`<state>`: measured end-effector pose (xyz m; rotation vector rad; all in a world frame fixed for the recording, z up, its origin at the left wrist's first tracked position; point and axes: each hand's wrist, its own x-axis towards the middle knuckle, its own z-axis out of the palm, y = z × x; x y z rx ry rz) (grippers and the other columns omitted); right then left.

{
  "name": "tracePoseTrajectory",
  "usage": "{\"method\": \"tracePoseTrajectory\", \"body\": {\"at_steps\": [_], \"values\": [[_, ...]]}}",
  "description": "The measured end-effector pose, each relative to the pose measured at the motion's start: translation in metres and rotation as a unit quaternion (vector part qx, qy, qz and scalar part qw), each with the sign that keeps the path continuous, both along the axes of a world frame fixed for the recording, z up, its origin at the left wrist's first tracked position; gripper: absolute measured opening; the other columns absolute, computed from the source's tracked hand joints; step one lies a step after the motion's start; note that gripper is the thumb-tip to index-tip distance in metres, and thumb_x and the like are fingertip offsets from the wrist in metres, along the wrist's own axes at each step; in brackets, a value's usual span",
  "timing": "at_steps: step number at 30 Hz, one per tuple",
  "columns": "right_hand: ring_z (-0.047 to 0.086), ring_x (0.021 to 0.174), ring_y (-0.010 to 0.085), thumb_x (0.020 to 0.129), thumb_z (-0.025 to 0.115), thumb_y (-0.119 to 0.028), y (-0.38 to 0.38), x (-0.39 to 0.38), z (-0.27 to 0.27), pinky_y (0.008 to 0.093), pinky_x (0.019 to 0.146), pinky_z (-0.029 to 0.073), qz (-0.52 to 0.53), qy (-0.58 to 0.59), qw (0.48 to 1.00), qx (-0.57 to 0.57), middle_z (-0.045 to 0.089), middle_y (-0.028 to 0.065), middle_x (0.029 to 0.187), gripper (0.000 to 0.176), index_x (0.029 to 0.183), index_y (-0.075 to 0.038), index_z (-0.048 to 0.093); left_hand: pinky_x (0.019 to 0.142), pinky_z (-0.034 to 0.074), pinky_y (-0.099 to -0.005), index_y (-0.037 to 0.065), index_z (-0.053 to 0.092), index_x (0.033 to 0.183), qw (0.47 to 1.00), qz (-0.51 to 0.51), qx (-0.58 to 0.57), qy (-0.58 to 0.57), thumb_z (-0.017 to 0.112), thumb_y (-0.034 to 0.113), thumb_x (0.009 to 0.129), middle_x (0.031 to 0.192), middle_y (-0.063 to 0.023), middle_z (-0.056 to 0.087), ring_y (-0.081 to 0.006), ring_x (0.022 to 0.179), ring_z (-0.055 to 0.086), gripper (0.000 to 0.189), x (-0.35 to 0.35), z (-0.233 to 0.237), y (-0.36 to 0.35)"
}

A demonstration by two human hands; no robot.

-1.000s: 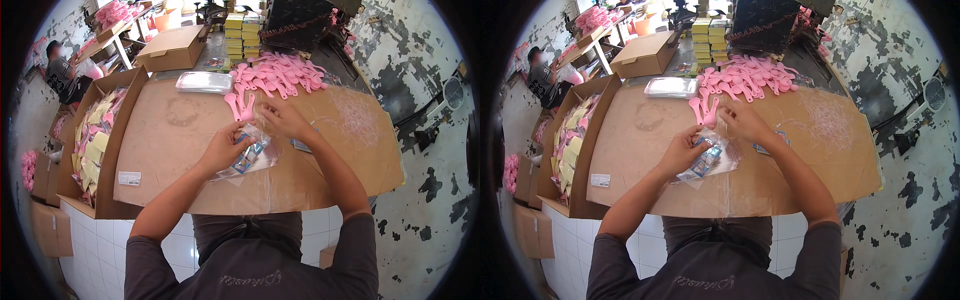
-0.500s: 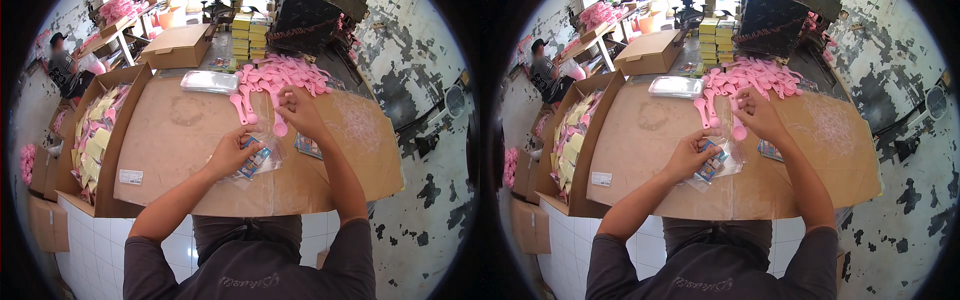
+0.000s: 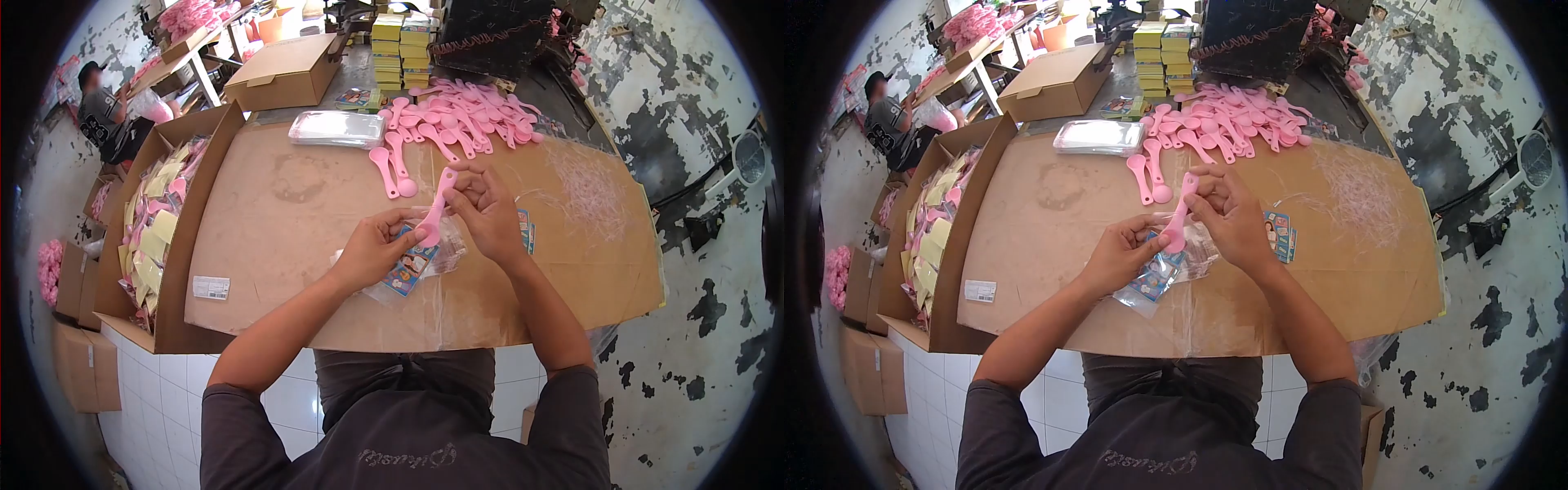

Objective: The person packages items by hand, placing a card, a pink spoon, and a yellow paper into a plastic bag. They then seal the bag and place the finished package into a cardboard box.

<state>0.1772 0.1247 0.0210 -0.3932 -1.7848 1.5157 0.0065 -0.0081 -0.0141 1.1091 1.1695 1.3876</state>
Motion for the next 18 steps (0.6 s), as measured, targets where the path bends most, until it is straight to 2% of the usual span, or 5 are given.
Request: {"method": "tracePoseTrajectory", "body": {"at_steps": [5,9,13,15,18], "values": [[0.064,0.112,0.0187,0.103,0.064,-0.010,-0.006,0.003,-0.005,0.0326,0.096,0.053,0.029,-0.066,0.987,0.144,0.068,0.0113,0.120,0.038,0.138,0.000,0.055,0.075,0.056,-0.0224,-0.001,0.060,0.138,0.996,-0.030,-0.008,-0.088,0.064,0.020,0.106,0.103,-0.0043,0.075,-0.0049,0.087,0.067,0.038,-0.003,-0.001,0.002],[0.060,0.125,0.0221,0.102,0.066,-0.017,0.006,0.008,0.007,0.0397,0.103,0.048,0.099,-0.061,0.992,0.045,0.066,0.0102,0.128,0.035,0.134,-0.004,0.065,0.079,0.057,-0.0238,0.000,0.058,0.141,0.995,-0.062,-0.024,-0.075,0.063,0.016,0.106,0.108,-0.0064,0.075,-0.0065,0.093,0.068,0.038,-0.008,0.012,-0.004],[0.062,0.123,0.0232,0.097,0.070,-0.012,-0.002,0.009,0.030,0.0392,0.102,0.048,0.120,-0.054,0.979,0.155,0.067,0.0109,0.127,0.018,0.113,-0.004,0.075,0.079,0.056,-0.0227,0.001,0.055,0.143,0.989,-0.116,-0.021,-0.085,0.063,0.015,0.105,0.106,-0.0057,0.075,-0.0064,0.091,0.068,0.041,-0.006,0.022,-0.010],[0.062,0.122,0.0231,0.094,0.072,-0.010,-0.008,0.011,0.049,0.0391,0.101,0.049,0.144,-0.103,0.941,0.289,0.068,0.0102,0.125,0.013,0.105,-0.004,0.076,0.084,0.055,-0.0246,0.001,0.053,0.145,0.987,-0.143,-0.027,-0.070,0.063,0.017,0.105,0.113,-0.0079,0.073,-0.0083,0.096,0.068,0.044,-0.010,0.016,-0.010],[0.064,0.117,0.0239,0.091,0.076,-0.009,-0.004,0.020,0.077,0.0391,0.098,0.050,0.187,-0.085,0.925,0.318,0.070,0.0093,0.119,0.010,0.100,-0.005,0.075,0.098,0.051,-0.0306,0.001,0.050,0.148,0.986,-0.140,0.029,-0.085,0.063,0.019,0.105,0.129,-0.0124,0.067,-0.0147,0.114,0.065,0.048,-0.011,0.019,-0.010]]}}
